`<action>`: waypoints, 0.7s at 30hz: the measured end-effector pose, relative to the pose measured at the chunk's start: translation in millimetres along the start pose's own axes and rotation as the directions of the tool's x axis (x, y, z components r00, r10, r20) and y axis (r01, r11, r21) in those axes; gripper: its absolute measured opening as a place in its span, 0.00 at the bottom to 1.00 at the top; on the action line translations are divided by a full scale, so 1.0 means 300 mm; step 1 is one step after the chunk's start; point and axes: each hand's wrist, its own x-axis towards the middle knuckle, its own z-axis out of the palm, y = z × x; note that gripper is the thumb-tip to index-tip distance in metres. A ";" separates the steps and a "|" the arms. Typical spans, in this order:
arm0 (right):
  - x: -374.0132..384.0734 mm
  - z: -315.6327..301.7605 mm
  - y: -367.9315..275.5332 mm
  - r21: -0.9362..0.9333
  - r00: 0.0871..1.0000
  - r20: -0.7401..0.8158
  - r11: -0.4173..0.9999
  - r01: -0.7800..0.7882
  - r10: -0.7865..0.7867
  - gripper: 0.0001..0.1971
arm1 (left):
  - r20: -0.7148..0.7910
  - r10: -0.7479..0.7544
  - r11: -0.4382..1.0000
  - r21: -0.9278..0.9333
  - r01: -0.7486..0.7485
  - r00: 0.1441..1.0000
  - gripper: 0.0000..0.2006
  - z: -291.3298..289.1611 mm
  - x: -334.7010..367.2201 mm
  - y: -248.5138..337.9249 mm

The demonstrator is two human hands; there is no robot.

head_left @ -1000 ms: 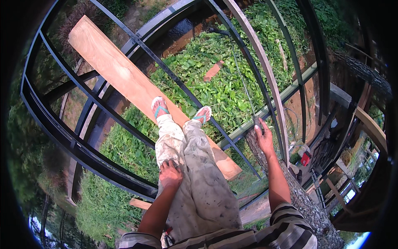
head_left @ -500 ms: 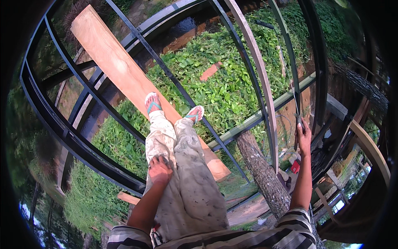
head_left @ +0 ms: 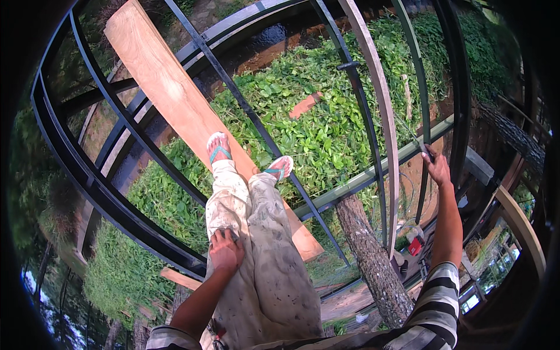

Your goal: The person paints a metal frame structure while standing on it, using a brush dipped into a bucket of black paint, and later positions long wooden planks across the frame members.

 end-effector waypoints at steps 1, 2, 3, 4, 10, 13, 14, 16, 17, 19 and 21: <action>0.051 -0.003 -0.019 0.006 0.999 -0.034 1.000 0.021 -0.021 0.28 | -0.014 0.010 1.000 -0.001 -0.010 1.000 0.25 0.007 0.002 -0.006; 0.101 -0.008 -0.038 0.011 0.997 -0.067 0.999 0.042 -0.041 0.28 | -0.026 0.021 1.000 -0.002 -0.021 0.999 0.24 0.009 0.004 -0.012; 0.154 -0.020 -0.069 0.015 0.993 -0.101 0.998 0.065 -0.063 0.28 | -0.018 0.014 1.000 -0.008 -0.014 1.000 0.25 0.002 0.006 -0.009; 0.208 -0.031 -0.104 0.040 0.992 -0.108 0.997 0.072 -0.067 0.28 | -0.009 0.006 1.000 -0.014 -0.006 1.000 0.25 -0.008 0.006 -0.004; 0.492 -0.179 -0.469 0.074 0.980 -0.181 0.993 0.096 -0.081 0.30 | -0.010 -0.008 1.000 -0.028 0.008 1.000 0.26 -0.025 0.006 -0.001; 0.589 -0.247 -0.543 0.132 0.984 -0.153 0.985 0.114 -0.093 0.30 | 0.002 -0.005 1.000 -0.013 0.005 1.000 0.26 -0.030 0.006 -0.007; 0.587 -0.266 -0.562 0.157 0.987 -0.134 0.982 0.104 -0.084 0.30 | 0.026 -0.019 0.999 -0.031 0.019 1.000 0.26 -0.051 0.002 0.006; 0.542 -0.298 -0.574 0.200 0.993 -0.092 0.976 0.088 -0.070 0.30 | 0.042 -0.034 0.997 -0.071 0.037 0.999 0.26 -0.056 0.003 0.004; 0.521 -0.286 -0.512 0.167 0.979 -0.158 0.974 0.151 -0.125 0.30 | 0.053 -0.037 0.996 -0.074 0.041 0.998 0.26 -0.067 0.005 0.003; 0.489 -0.246 -0.405 0.130 0.966 -0.210 0.975 0.178 -0.148 0.29 | 0.077 -0.055 0.994 -0.091 0.062 0.996 0.25 -0.089 0.007 0.016; 0.441 -0.240 -0.403 0.104 0.980 -0.145 0.983 0.153 -0.138 0.29 | 0.073 -0.055 0.994 -0.088 0.061 0.996 0.25 -0.105 0.004 0.022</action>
